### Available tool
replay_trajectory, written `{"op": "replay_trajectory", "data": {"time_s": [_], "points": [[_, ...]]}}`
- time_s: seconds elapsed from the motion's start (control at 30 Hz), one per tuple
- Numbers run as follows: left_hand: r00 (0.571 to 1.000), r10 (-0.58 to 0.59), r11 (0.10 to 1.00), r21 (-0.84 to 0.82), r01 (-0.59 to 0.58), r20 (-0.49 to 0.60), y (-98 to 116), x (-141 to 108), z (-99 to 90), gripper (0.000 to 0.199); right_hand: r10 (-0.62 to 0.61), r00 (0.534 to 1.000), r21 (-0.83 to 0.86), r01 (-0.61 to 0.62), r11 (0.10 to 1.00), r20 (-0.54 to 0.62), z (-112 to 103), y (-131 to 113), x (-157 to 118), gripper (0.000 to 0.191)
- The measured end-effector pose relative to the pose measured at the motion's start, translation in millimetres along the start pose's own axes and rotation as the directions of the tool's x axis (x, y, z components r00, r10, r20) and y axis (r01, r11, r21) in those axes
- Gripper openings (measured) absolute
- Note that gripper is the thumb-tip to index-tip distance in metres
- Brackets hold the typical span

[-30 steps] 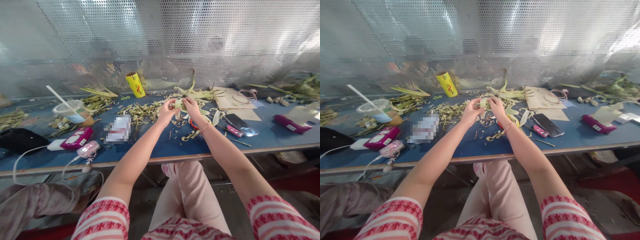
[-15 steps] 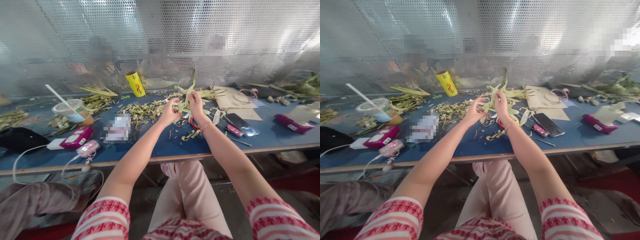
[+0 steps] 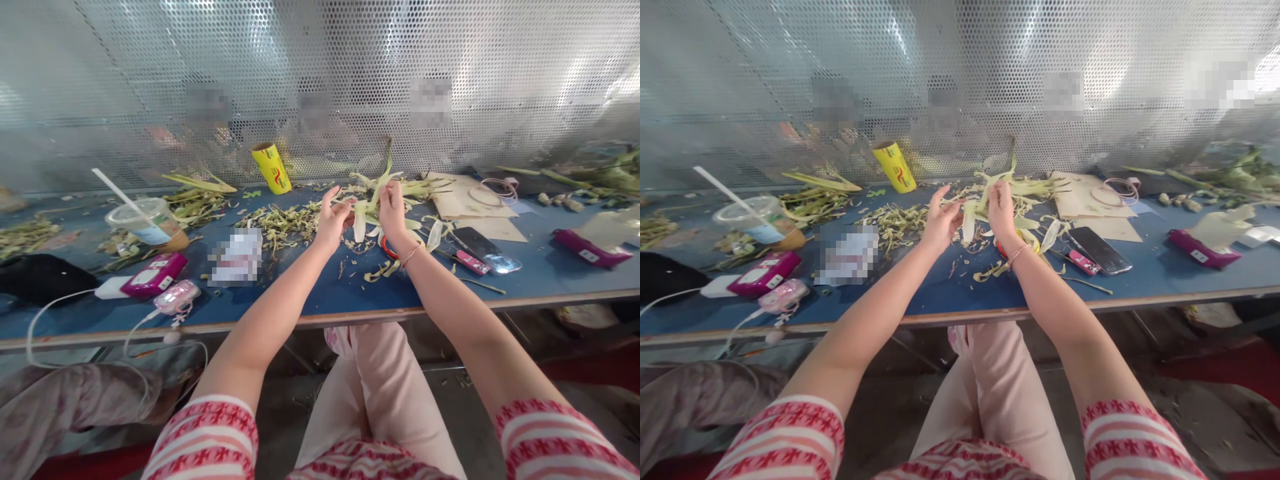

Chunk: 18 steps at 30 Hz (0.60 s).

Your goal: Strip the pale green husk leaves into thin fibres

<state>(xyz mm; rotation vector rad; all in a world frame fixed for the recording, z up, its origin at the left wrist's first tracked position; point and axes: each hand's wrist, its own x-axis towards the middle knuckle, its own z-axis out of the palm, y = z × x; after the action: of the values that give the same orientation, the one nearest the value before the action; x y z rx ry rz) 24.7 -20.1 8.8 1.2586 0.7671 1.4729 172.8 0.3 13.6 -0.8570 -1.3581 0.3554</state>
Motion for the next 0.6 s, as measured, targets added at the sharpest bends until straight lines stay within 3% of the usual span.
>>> {"op": "replay_trajectory", "data": {"time_s": [0.1,0.17,0.27,0.6], "points": [[0.964,-0.1,0.982,-0.178,0.056,-0.246,1,-2,9.1,0.051,0.003,0.999,-0.037,-0.005,0.999,-0.046,3,-4,-5,0.048],[0.938,-0.201,0.952,-0.283,0.119,-0.281,2,-4,13.9,0.037,-0.002,0.998,-0.045,-0.001,0.999,-0.06,4,-7,-7,0.049],[0.929,-0.325,0.903,-0.351,0.248,-0.18,5,-6,16.8,0.017,-0.026,0.999,-0.042,0.024,0.999,-0.046,5,-9,-9,0.051],[0.835,-0.55,0.772,-0.373,0.514,0.014,15,-13,20.8,0.046,-0.047,0.998,-0.056,0.05,0.997,0.042,5,-17,-13,0.047]]}}
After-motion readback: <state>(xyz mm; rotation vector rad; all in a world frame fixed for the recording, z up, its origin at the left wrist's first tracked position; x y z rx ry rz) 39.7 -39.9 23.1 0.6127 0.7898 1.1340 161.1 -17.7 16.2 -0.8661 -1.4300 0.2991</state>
